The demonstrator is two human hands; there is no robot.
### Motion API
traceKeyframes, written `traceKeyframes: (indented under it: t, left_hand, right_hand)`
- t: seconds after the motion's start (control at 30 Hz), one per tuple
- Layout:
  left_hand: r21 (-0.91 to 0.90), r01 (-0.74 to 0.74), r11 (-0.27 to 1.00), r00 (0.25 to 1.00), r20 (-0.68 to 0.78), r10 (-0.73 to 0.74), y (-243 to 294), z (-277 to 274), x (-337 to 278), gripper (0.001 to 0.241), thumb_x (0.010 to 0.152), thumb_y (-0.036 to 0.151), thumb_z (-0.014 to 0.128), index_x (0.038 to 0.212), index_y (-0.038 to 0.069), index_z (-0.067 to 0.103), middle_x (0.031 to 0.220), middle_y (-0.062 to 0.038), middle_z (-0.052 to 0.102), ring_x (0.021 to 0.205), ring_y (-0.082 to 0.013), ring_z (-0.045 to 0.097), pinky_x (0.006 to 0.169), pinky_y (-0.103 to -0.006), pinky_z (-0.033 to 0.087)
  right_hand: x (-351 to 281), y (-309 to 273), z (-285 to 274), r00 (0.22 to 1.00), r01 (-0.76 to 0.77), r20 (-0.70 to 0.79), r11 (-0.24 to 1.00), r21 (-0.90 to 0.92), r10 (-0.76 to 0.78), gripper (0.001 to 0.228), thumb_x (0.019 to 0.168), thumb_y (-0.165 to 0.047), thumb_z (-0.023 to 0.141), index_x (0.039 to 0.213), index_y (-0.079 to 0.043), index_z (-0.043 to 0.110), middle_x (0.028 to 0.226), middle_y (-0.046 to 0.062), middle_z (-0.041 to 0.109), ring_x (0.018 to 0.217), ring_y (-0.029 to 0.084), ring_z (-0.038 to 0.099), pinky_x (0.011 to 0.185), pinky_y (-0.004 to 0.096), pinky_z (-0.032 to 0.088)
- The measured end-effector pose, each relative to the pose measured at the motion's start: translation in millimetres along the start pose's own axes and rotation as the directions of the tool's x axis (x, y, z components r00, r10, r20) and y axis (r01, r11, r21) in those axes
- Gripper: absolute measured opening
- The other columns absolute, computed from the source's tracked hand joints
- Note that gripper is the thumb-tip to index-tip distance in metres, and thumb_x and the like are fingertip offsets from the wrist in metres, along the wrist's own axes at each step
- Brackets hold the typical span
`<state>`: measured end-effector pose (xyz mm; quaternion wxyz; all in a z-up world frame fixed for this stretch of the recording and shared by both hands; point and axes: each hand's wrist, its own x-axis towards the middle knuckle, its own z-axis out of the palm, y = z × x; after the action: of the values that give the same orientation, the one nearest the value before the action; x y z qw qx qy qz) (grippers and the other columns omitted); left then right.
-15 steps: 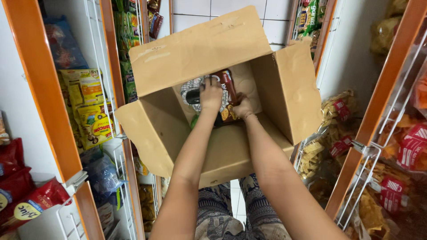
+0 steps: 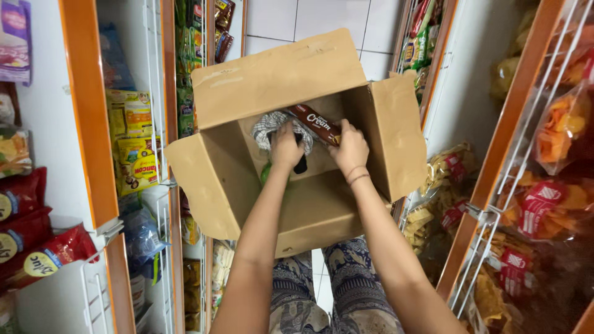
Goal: The person wipes a store shelf with a cloth, then picks up biscuit boxes from a cardboard box on the floor, scans them with a handheld scanner, and places them onto the shelf alongside other products.
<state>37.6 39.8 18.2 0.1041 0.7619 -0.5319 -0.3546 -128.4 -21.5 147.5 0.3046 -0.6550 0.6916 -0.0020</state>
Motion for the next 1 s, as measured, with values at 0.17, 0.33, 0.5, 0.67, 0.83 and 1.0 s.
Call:
traceKeyframes:
  t: [0.17,0.33,0.5,0.67,0.83,1.0]
  left_hand:
    - [-0.514,-0.107,0.851,0.986,-0.166,0.023,-10.4,12.0,4.8,0.082,0.074,0.012,0.085,0.144,-0.001,0.044,0.134,-0.025,0.060,0.125,-0.0388,0.059,0.107,-0.0454,0.048]
    - [-0.834,-0.014,0.551,0.996,0.034,0.078,-0.1,-28.4,-7.6,0.080,0.075,0.011,0.094,0.142,-0.001,0.051,0.135,-0.016,0.067,0.131,-0.0255,0.061,0.112,-0.0390,0.046]
    - [-0.923,0.074,0.378,0.981,0.135,0.137,31.9,-123.7,-51.5,0.086,0.071,0.012,0.092,0.143,0.001,0.047,0.134,-0.011,0.064,0.123,-0.0215,0.062,0.108,-0.0358,0.050]
    - [-0.958,0.081,0.275,0.992,0.105,0.074,70.8,-208.8,-110.0,0.073,0.076,0.008,0.088,0.139,-0.002,0.053,0.124,-0.010,0.069,0.112,-0.0181,0.068,0.099,-0.0345,0.056]
    - [-0.985,-0.041,0.166,0.999,-0.046,-0.023,105.3,-279.4,-160.7,0.062,0.080,0.006,0.086,0.134,-0.003,0.057,0.120,-0.010,0.071,0.108,-0.0183,0.069,0.097,-0.0351,0.056]
    - [-0.933,-0.144,0.331,0.987,-0.161,-0.023,133.8,-360.4,-217.2,0.066,0.081,0.010,0.086,0.138,-0.002,0.056,0.123,-0.010,0.071,0.112,-0.0175,0.067,0.102,-0.0349,0.053]
  right_hand:
    - [-24.3,-19.4,-50.5,0.978,0.168,-0.149,0.978,0.128,-0.148,0.051,0.065,-0.006,0.085,0.112,-0.011,0.066,0.097,0.016,0.071,0.094,0.038,0.068,0.083,0.046,0.057]
    - [-41.8,-28.5,-100.8,0.964,0.254,-0.171,0.893,0.370,-0.203,0.045,0.069,-0.004,0.086,0.110,-0.007,0.067,0.097,0.012,0.072,0.092,0.025,0.070,0.084,0.035,0.058]
    - [-47.0,-24.9,-154.4,0.983,0.166,-0.160,0.822,0.545,-0.092,0.051,0.074,-0.009,0.094,0.112,0.001,0.061,0.108,0.007,0.067,0.094,0.009,0.065,0.084,0.025,0.056]
    - [-55.4,-37.1,-191.9,0.979,-0.069,0.133,0.365,0.928,-0.153,0.061,0.082,-0.001,0.083,0.134,0.004,0.051,0.125,0.010,0.068,0.113,0.016,0.067,0.101,0.030,0.057]
    - [-94.3,-71.5,-228.3,0.889,-0.223,0.166,-0.087,0.971,-0.427,0.084,0.084,0.000,0.081,0.157,0.007,0.040,0.146,0.015,0.061,0.134,0.024,0.060,0.116,0.037,0.048]
    - [-136.6,-111.8,-280.0,0.858,-0.047,0.145,0.206,0.977,-0.493,0.094,0.076,0.006,0.078,0.159,0.007,0.034,0.156,0.011,0.050,0.143,0.019,0.049,0.122,0.035,0.038]
